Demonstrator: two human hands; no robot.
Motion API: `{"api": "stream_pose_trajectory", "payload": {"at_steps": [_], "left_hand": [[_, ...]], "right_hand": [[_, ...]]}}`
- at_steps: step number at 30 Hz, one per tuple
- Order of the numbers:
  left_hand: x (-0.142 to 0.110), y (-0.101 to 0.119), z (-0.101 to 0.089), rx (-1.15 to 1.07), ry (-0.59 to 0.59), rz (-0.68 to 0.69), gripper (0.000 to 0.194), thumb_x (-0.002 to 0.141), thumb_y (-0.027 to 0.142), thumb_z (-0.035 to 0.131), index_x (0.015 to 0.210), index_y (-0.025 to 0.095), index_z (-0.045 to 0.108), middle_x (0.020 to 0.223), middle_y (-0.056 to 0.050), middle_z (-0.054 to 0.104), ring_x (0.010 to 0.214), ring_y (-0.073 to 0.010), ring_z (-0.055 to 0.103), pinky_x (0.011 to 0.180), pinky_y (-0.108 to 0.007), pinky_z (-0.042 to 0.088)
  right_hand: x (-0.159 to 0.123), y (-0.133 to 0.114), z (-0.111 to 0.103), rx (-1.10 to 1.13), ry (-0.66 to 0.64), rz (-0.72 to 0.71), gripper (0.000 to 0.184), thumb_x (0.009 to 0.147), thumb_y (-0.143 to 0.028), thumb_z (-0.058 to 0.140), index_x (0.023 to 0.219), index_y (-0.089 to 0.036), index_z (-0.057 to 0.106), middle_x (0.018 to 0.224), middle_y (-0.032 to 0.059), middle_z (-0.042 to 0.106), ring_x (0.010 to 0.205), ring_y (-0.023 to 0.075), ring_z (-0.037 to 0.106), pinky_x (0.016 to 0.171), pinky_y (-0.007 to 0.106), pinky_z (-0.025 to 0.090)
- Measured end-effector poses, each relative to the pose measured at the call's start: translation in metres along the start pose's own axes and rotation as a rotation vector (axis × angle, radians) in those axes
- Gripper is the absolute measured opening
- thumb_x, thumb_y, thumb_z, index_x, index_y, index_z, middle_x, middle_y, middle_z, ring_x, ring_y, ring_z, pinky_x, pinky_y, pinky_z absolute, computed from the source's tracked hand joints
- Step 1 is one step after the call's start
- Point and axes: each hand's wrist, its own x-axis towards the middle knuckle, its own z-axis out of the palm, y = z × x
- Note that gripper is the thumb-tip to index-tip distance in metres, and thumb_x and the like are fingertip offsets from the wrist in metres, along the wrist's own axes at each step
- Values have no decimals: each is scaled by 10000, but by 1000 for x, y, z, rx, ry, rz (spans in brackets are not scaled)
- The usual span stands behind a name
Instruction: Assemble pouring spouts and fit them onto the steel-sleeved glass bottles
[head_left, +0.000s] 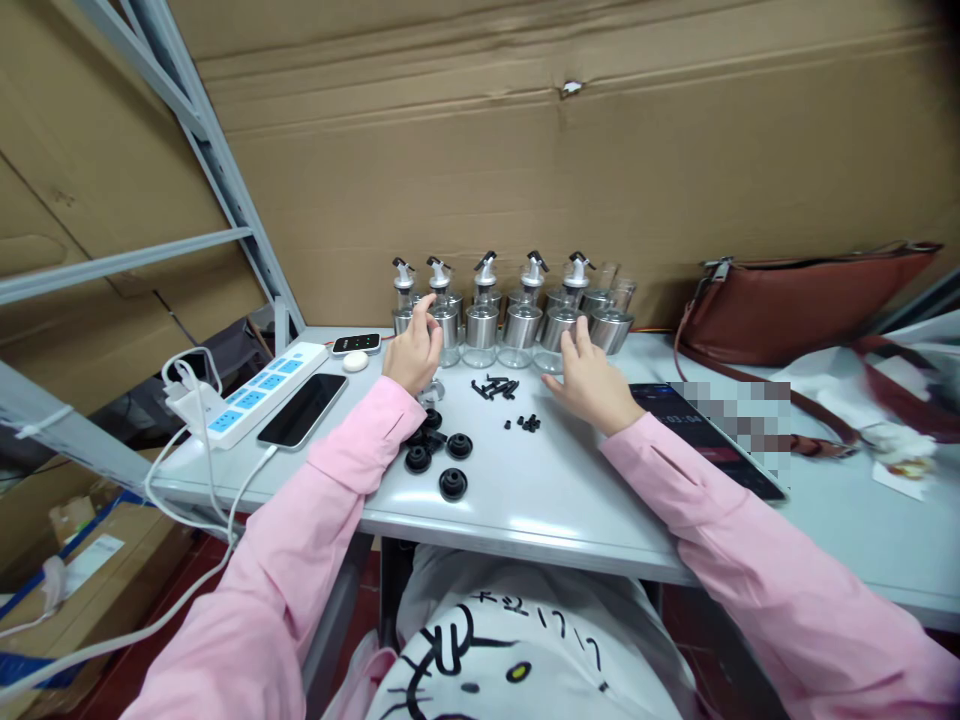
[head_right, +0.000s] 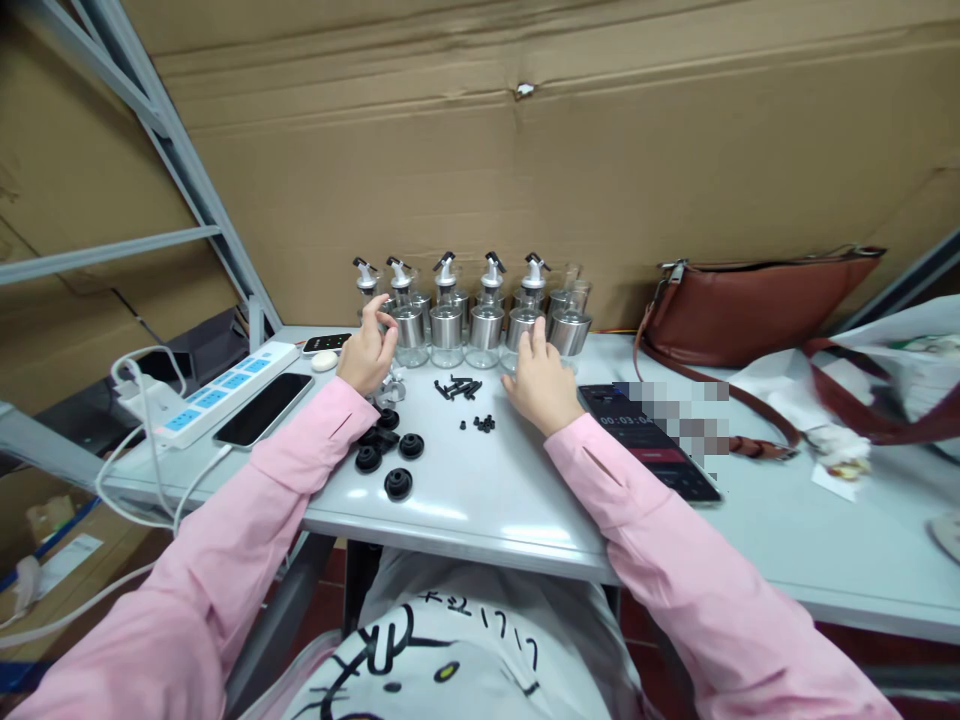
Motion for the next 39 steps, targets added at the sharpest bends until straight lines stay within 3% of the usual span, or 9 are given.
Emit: {"api": "stream_pose_trajectory", "payload": {"at_steps": [9,16,20,24,26,29,33,39], "left_hand": [[7,-10,-10,18,-53,-3,383,916,284,318,1288,206,359,978,-31,665,812,-190,634,741,-297,447],[10,-7,-15,183,-160,-23,244,907,267,343,954,217,578,863,-41,685,818,-199,629,708,-274,410],[9,-6,-14,275,-280,-31,194,842,284,421,828,201,595,801,-46,676,756,-202,612,647,-271,385],[7,-4,-16,203,-528,145,106,742,268,492,740,194,567,721,-14,631,696,-176,570,614,-263,371],[7,-5,-16,206,-591,203,93,702,238,502,756,189,560,761,-20,615,756,-189,564,660,-277,396],[10,-12,-18,219,-594,200,222,701,257,512,907,182,551,973,-62,575,970,-235,529,823,-336,419],[14,-29,-24,140,-711,11,535,657,430,627,1113,200,468,1145,-90,468,1129,-265,456,954,-388,396],[11,-56,-31,75,-909,-88,931,522,633,683,1287,237,328,1332,-135,382,1198,-284,456,963,-384,408]], "right_hand": [[3,8,4,29,29,-7,639,814,-376,496,1357,-62,375,1524,202,185,1242,374,426,865,507,491],[0,3,-6,26,31,9,614,820,-356,501,1353,-75,383,1514,223,197,1246,398,408,824,528,493],[-1,-2,-13,79,113,1,671,821,-348,511,1400,-78,306,1511,241,183,1238,404,412,841,518,478],[-1,-4,-14,130,179,-22,692,819,-349,516,1416,-98,269,1516,242,158,1223,415,418,841,533,469],[-2,-5,-14,146,203,-39,667,819,-350,511,1400,-105,294,1515,238,162,1213,413,430,845,537,467],[-2,-6,-16,161,227,-42,623,817,-346,504,1368,-106,341,1509,228,192,1209,401,440,855,524,467],[-2,-7,-19,179,211,-22,600,821,-354,495,1353,-108,365,1504,223,209,1211,399,439,864,523,464],[-2,-7,-19,184,177,-23,617,813,-359,506,1358,-106,366,1502,227,212,1171,398,481,858,523,467]]}}
